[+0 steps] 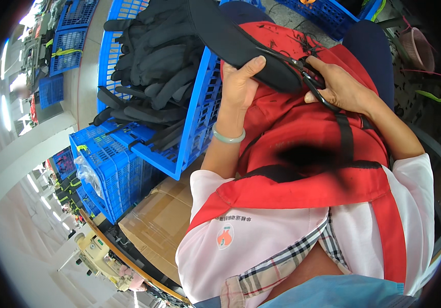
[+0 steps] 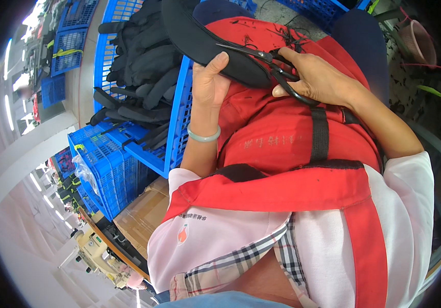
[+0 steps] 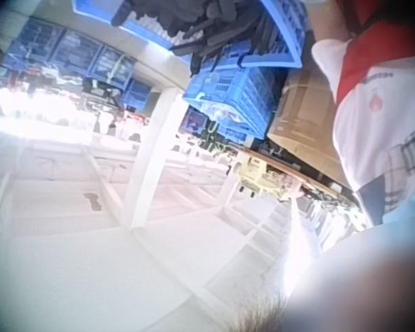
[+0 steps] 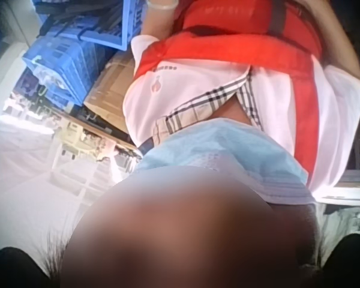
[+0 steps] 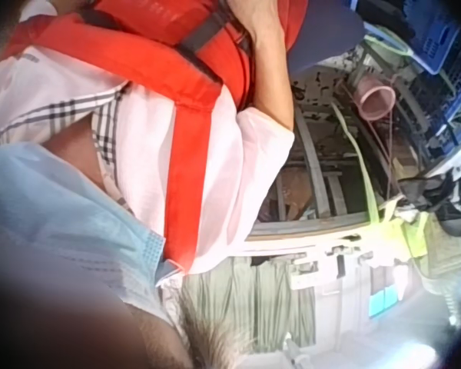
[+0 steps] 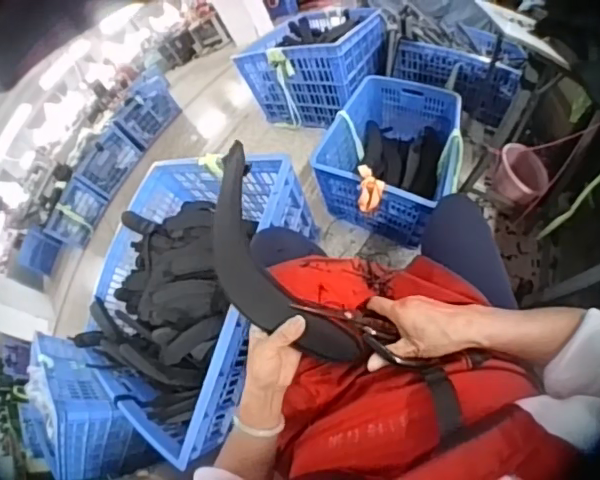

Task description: Trimming black foam or fabric components using scissors at a factory workbench.

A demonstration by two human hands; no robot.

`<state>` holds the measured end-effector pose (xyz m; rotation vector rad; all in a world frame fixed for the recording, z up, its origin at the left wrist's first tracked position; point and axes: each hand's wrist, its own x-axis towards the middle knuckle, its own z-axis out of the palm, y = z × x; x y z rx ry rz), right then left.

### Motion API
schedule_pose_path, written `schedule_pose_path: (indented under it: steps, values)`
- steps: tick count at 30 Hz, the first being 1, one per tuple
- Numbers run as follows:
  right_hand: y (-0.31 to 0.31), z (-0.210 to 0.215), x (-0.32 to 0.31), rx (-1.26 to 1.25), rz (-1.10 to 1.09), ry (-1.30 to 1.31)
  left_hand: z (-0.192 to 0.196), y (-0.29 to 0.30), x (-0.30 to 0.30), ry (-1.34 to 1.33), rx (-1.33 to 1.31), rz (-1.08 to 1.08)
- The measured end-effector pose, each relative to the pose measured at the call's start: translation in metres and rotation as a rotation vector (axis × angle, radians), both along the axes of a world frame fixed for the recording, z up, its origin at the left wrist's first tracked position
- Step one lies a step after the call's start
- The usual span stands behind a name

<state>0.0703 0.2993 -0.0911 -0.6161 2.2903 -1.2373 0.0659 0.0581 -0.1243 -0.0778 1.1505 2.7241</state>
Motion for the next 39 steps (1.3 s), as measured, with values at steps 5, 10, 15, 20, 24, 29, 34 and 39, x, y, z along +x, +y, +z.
schedule_pose_path:
  steps: [5, 10, 15, 20, 24, 29, 34, 39]
  values:
    - [-0.007, 0.021, -0.009, 0.116, 0.065, -0.059, 0.007, 0.003, -0.001, -0.022, -0.01, 0.03]
    - [-0.006, 0.004, -0.009, 0.053, 0.081, -0.042, 0.005, 0.001, -0.001, -0.02, 0.002, 0.025]
    - [-0.004, 0.018, -0.011, 0.123, 0.109, -0.111, 0.002, -0.003, 0.0, -0.059, 0.035, 0.024]
    - [-0.001, 0.002, -0.009, 0.069, 0.074, 0.005, 0.002, -0.004, -0.002, -0.033, 0.036, 0.01]
    - [-0.01, -0.014, -0.007, -0.015, 0.035, 0.053, 0.001, -0.001, -0.002, -0.003, 0.005, 0.023]
    - [-0.01, -0.011, -0.008, 0.015, -0.007, 0.028, 0.0, -0.012, -0.006, -0.029, 0.013, 0.019]
    - [-0.014, -0.003, -0.007, 0.098, 0.007, -0.003, -0.005, -0.011, -0.011, 0.045, -0.086, 0.062]
    - [-0.017, -0.004, -0.008, 0.071, 0.011, 0.095, -0.005, -0.007, -0.01, 0.047, -0.074, 0.043]
